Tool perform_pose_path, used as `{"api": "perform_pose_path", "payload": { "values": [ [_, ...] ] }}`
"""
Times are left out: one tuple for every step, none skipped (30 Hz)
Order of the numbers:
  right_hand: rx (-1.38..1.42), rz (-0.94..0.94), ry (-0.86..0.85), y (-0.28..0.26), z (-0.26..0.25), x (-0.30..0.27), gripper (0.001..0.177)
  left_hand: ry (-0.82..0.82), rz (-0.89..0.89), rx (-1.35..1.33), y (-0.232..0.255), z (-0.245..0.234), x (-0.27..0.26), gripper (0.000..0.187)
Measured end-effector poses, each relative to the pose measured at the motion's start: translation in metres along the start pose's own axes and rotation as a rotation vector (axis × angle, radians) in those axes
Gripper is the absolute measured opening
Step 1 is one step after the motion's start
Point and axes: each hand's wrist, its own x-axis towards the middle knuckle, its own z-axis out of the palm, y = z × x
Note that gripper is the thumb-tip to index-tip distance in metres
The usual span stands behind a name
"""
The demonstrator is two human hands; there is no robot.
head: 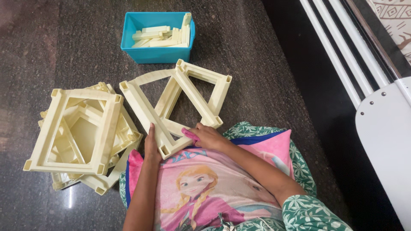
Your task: The person sits on the floor and wipes several cream-colored plastic frames with a pink cloth. They handle the frames one at a time, turning them over to wipe different sides, then place them into a blue bin.
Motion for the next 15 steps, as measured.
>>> {"api": "perform_pose_path", "payload": {
  "values": [
    [-0.011, -0.055, 0.009, 0.003, -0.002, -0.001, 0.060, 0.020, -0.011, 0.014, -0.001, 0.000, 0.001, 0.065],
    [0.109, -0.005, -0.046, 0.011, -0.005, -0.002, 0.055, 0.041, -0.022, 0.028, -0.002, 0.000, 0.001, 0.066],
    [0.226, 0.041, -0.100, 0.022, -0.012, 0.000, 0.050, 0.031, -0.011, 0.021, -0.001, 0.000, 0.003, 0.067],
    [0.342, 0.085, -0.156, 0.033, -0.018, 0.003, 0.045, 0.021, 0.001, 0.014, 0.000, 0.000, 0.004, 0.068],
    [0.435, -0.006, -0.092, 0.043, -0.022, 0.003, 0.047, 0.011, 0.007, 0.005, -0.001, 0.000, 0.004, 0.069],
    [0.526, -0.099, -0.027, 0.052, -0.025, 0.005, 0.050, -0.012, 0.008, -0.029, -0.001, 0.000, 0.005, 0.069],
    [0.619, -0.190, 0.037, 0.059, -0.026, 0.007, 0.053, -0.035, 0.007, -0.061, -0.001, -0.002, 0.004, 0.069],
    [0.760, -0.158, 0.088, 0.064, -0.026, 0.010, 0.053, -0.057, 0.006, -0.092, -0.001, -0.003, 0.004, 0.069],
    [0.903, -0.126, 0.138, 0.065, -0.023, 0.013, 0.053, -0.057, 0.012, -0.067, -0.001, -0.005, 0.003, 0.069],
    [1.045, -0.092, 0.189, 0.064, -0.019, 0.016, 0.053, -0.057, 0.018, -0.042, -0.003, -0.006, 0.001, 0.070],
    [0.775, 0.023, 0.197, 0.061, -0.014, 0.019, 0.053, -0.059, 0.026, -0.019, -0.003, -0.006, 0.001, 0.071],
    [0.504, 0.133, 0.201, 0.056, -0.008, 0.020, 0.052, -0.066, 0.035, 0.010, -0.004, -0.006, 0.000, 0.071],
    [0.230, 0.241, 0.204, 0.051, -0.003, 0.022, 0.052, -0.076, 0.044, 0.039, -0.006, -0.004, 0.000, 0.072],
    [0.231, 0.157, 0.178, 0.043, 0.006, 0.023, 0.052, -0.086, 0.053, 0.068, -0.007, -0.003, 0.001, 0.074],
    [0.231, 0.073, 0.149, 0.033, 0.017, 0.021, 0.053, -0.108, 0.064, 0.087, -0.009, -0.001, 0.001, 0.073]
  ]
}}
